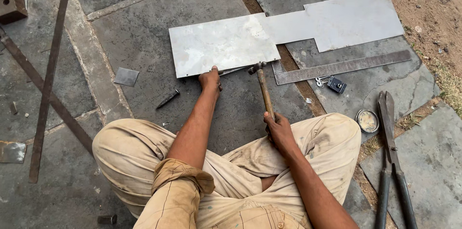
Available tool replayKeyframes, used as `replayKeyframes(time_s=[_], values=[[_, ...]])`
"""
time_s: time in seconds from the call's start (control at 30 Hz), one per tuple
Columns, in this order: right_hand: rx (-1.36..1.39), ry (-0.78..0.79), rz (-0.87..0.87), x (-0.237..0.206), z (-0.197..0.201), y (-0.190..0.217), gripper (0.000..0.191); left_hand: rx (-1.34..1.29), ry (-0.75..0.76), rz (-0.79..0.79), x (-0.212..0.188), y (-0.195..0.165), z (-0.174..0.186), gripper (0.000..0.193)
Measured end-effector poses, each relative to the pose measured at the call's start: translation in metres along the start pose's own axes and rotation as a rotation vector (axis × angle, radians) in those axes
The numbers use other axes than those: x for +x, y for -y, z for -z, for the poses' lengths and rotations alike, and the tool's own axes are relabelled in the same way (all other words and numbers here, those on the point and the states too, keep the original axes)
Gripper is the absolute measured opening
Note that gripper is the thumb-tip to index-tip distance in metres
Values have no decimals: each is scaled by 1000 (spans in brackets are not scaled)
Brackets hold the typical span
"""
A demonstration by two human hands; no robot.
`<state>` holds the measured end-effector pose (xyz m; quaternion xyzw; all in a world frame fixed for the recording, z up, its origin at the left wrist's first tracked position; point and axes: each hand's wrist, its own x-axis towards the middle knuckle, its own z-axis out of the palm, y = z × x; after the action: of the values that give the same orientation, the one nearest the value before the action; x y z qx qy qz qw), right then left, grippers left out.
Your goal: The person sits on the ground and uses a hammer and punch to create indentations along the edges of a metal sheet. They repeatedly reposition the sheet and strike different locations to form a series of marks.
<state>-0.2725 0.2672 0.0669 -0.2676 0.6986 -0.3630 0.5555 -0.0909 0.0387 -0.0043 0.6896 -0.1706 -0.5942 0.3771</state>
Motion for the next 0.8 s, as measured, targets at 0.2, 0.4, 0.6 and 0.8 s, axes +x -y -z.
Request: replayKeyframes(time_s=[0.2,0.4,0.6,0.8], values=[[-222,-14,23,5,1,-6,44,-89,58,137,6,-6,2,31],[-691,33,102,0,-9,-6,46,-64,38,187,0,-13,3,27],[-812,91,61,-4,-17,1,51,6,1,184,-6,-16,7,29],[-792,114,49,0,-14,2,52,-16,-43,147,3,-12,3,33]])
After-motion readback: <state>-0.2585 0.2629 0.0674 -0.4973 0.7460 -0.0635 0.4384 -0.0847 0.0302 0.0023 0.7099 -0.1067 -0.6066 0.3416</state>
